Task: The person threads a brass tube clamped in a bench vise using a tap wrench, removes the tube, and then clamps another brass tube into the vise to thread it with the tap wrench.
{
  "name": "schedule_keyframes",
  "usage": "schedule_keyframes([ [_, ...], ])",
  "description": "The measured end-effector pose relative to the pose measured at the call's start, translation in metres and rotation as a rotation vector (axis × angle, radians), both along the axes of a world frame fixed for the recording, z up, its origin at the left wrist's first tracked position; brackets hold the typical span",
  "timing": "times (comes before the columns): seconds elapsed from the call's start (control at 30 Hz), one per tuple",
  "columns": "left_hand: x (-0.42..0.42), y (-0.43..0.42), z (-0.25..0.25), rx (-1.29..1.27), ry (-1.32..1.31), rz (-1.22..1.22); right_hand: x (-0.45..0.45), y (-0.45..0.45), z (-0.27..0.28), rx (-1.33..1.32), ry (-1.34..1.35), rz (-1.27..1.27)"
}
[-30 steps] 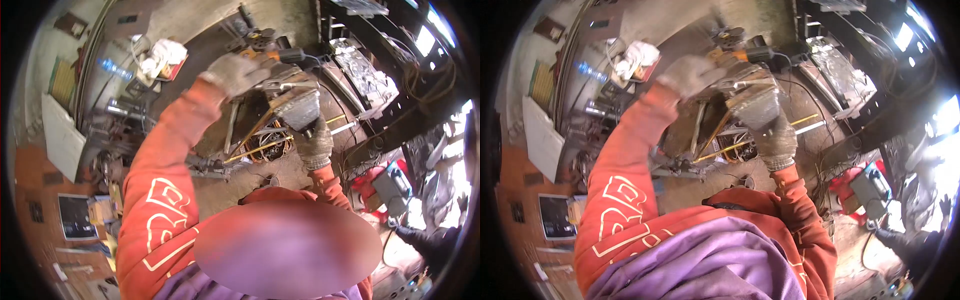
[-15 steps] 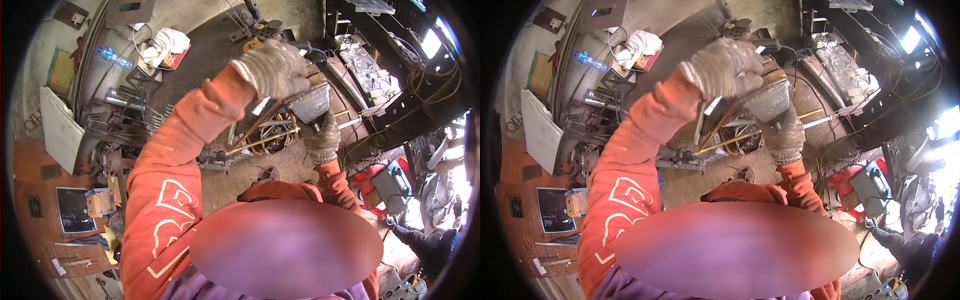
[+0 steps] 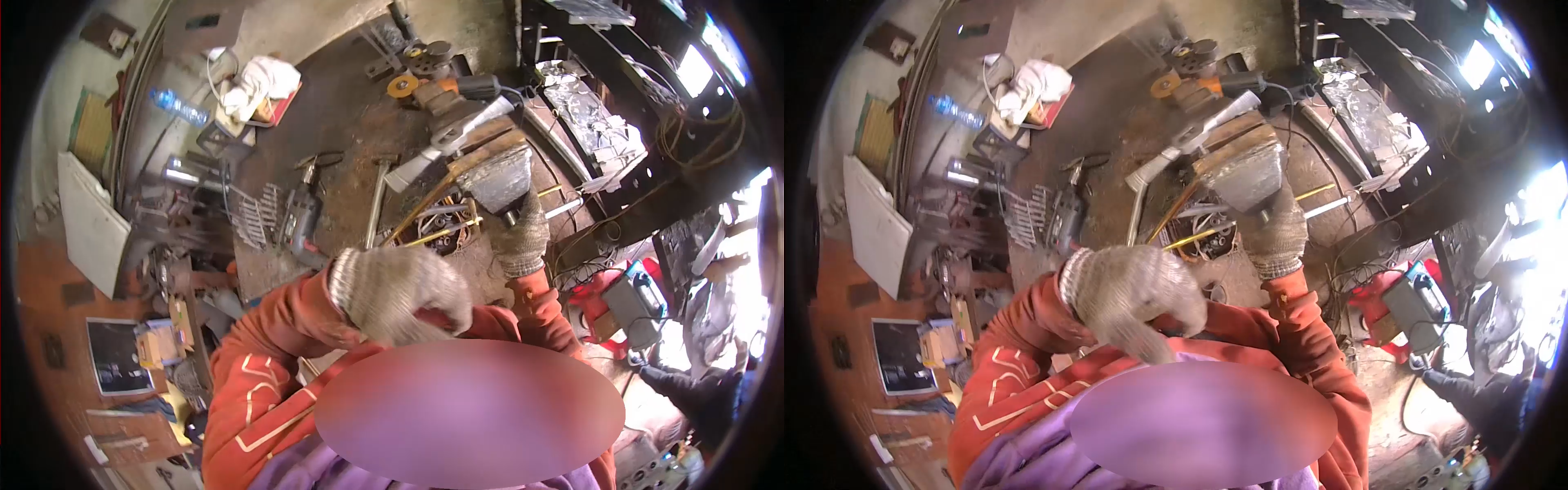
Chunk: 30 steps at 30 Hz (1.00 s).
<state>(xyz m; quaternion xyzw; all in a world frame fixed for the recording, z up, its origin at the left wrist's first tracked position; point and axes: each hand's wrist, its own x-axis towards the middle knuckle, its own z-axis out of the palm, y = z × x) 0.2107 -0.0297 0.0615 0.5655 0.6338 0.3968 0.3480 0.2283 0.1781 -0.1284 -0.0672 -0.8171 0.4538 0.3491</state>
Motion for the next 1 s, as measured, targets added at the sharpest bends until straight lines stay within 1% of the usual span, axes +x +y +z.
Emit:
schedule_keyframes([
  [0.03, 0.002, 0.006, 0.004, 0.015, -0.007, 0.032, 0.001, -0.002, 0.002, -0.016, -0.022, -0.006],
  [0.07, -0.006, 0.013, 0.011, -0.002, 0.207, 0.057, 0.000, -0.004, -0.001, -0.002, -0.027, 0.027],
  [0.1, -0.017, 0.017, 0.014, -0.027, 0.425, 0.080, -0.003, -0.004, -0.010, -0.124, -0.007, 0.056],
  [0.13, -0.031, 0.019, 0.014, 0.003, 0.478, 0.129, -0.003, 0.000, -0.019, -0.042, -0.042, 0.020],
  [0.2, -0.062, 0.029, -0.007, 0.413, 0.654, 0.263, -0.004, 0.008, -0.038, 0.122, -0.110, -0.054],
  [0.23, -0.075, 0.034, -0.007, 0.417, 0.656, 0.268, -0.005, 0.006, -0.035, 0.067, -0.047, -0.022],
  [0.27, -0.087, 0.038, -0.006, 0.411, 0.826, 0.281, -0.006, 0.004, -0.032, 0.012, 0.014, 0.008],
  [0.3, -0.098, 0.041, -0.005, 0.402, 0.995, 0.291, -0.006, -0.002, -0.023, -0.073, 0.016, 0.021],
  [0.33, -0.109, 0.042, -0.005, 0.406, 0.992, 0.287, -0.004, -0.003, -0.022, -0.072, 0.015, 0.015],
  [0.4, -0.131, 0.047, -0.009, 0.110, 0.769, 0.352, -0.002, 0.001, -0.021, -0.087, -0.102, 0.047],
  [0.43, -0.140, 0.047, -0.017, 0.116, 0.767, 0.337, -0.004, -0.003, -0.017, -0.239, -0.080, 0.089],
  [0.5, -0.155, 0.041, -0.033, -0.075, 0.572, 0.528, 0.003, -0.007, 0.006, -0.220, -0.110, 0.072],
  [0.53, -0.149, 0.041, -0.024, -0.070, 0.574, 0.510, 0.005, -0.005, 0.015, -0.199, -0.140, 0.070],
  [0.57, -0.138, 0.038, -0.016, -0.148, 0.671, 0.571, -0.001, -0.004, 0.000, -0.160, -0.052, 0.051],
  [0.6, -0.127, 0.034, -0.011, -0.225, 0.769, 0.631, -0.004, -0.002, -0.007, -0.164, -0.051, 0.029],
  [0.67, -0.116, 0.014, -0.023, -0.222, 1.076, 0.645, -0.007, -0.001, -0.017, -0.076, -0.079, -0.033],
  [0.7, -0.097, 0.008, -0.011, -0.372, 0.976, 0.658, -0.007, 0.001, -0.024, -0.128, -0.069, 0.001],
  [0.73, -0.076, -0.001, -0.023, -0.276, 1.082, 0.703, -0.006, 0.003, -0.024, -0.140, -0.072, -0.021],
  [0.77, -0.039, 0.000, -0.023, -0.237, 1.217, 0.760, -0.006, 0.003, -0.024, -0.098, -0.041, -0.013],
  [0.83, 0.001, 0.015, -0.010, 0.084, 0.355, 0.543, -0.006, 0.004, -0.025, -0.043, -0.021, -0.014],
  [0.87, 0.006, 0.021, -0.015, 0.168, 0.210, 0.279, -0.003, 0.002, -0.024, -0.038, -0.031, 0.001],
  [0.93, 0.015, 0.028, -0.009, 0.298, 0.289, 0.016, 0.000, 0.001, -0.011, -0.064, -0.148, -0.009],
  [0.97, 0.009, 0.037, 0.002, 0.190, 0.441, 0.001, 0.004, -0.003, 0.001, -0.156, -0.128, 0.036],
  [1.0, -0.006, 0.048, 0.010, 0.071, 0.588, -0.016, 0.001, 0.010, -0.028, -0.143, -0.132, 0.072],
])
